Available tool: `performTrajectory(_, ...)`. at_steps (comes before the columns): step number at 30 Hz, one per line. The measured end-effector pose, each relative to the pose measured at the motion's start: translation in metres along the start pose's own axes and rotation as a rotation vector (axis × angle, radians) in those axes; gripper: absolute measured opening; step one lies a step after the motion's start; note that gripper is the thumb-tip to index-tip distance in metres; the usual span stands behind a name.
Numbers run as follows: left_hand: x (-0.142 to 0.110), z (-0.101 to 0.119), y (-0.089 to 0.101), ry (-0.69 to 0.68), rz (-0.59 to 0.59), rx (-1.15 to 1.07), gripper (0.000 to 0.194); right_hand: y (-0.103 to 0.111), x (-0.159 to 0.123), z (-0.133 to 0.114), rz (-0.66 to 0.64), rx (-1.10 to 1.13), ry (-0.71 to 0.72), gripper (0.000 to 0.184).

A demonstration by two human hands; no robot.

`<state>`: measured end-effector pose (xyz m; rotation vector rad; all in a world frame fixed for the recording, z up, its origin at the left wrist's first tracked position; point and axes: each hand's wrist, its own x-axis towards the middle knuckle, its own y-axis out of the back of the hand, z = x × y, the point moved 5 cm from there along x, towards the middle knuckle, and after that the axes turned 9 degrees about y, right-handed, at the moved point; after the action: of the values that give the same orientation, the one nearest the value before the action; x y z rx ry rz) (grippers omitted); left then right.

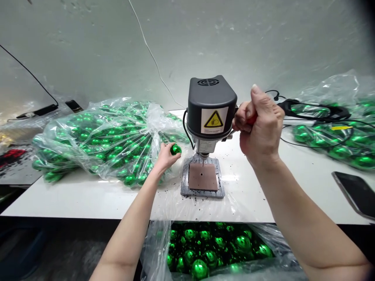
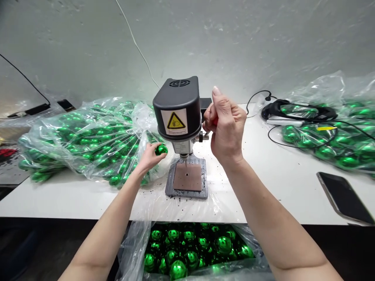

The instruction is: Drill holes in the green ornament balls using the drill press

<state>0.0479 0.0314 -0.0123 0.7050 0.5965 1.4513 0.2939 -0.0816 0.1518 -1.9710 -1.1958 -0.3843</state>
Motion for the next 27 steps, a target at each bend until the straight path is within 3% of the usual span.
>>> performTrajectory(5,-0.068,0.012,0.000,-0.028,-0.221,-0.495,0.060,0.003,0.003,0.005,-0.033,-0.031,0.031,0.053)
performTrajectory(9,-0.097,0.013,-0.027,-0.013,-0.341,-0.556,0.044,0.005,0.004,0.008,-0.048,-0.074,0.022,0.053)
performTrajectory(13,-0.102,0.010,-0.045,-0.031,-0.349,-0.478,0.055,0.001,0.002,0.002,-0.033,-0.044,0.045,0.055)
performTrajectory(19,-0.092,0.003,-0.051,0.001,-0.388,-0.499,0.047,-0.001,0.001,-0.002,-0.054,-0.009,0.083,0.057)
performTrajectory(23,-0.086,0.000,-0.057,-0.006,-0.431,-0.538,0.052,-0.001,0.003,0.002,-0.053,-0.015,0.064,0.057)
performTrajectory(27,-0.085,0.002,-0.063,-0.020,-0.399,-0.475,0.057,-0.002,0.003,0.001,-0.013,-0.014,0.046,0.059)
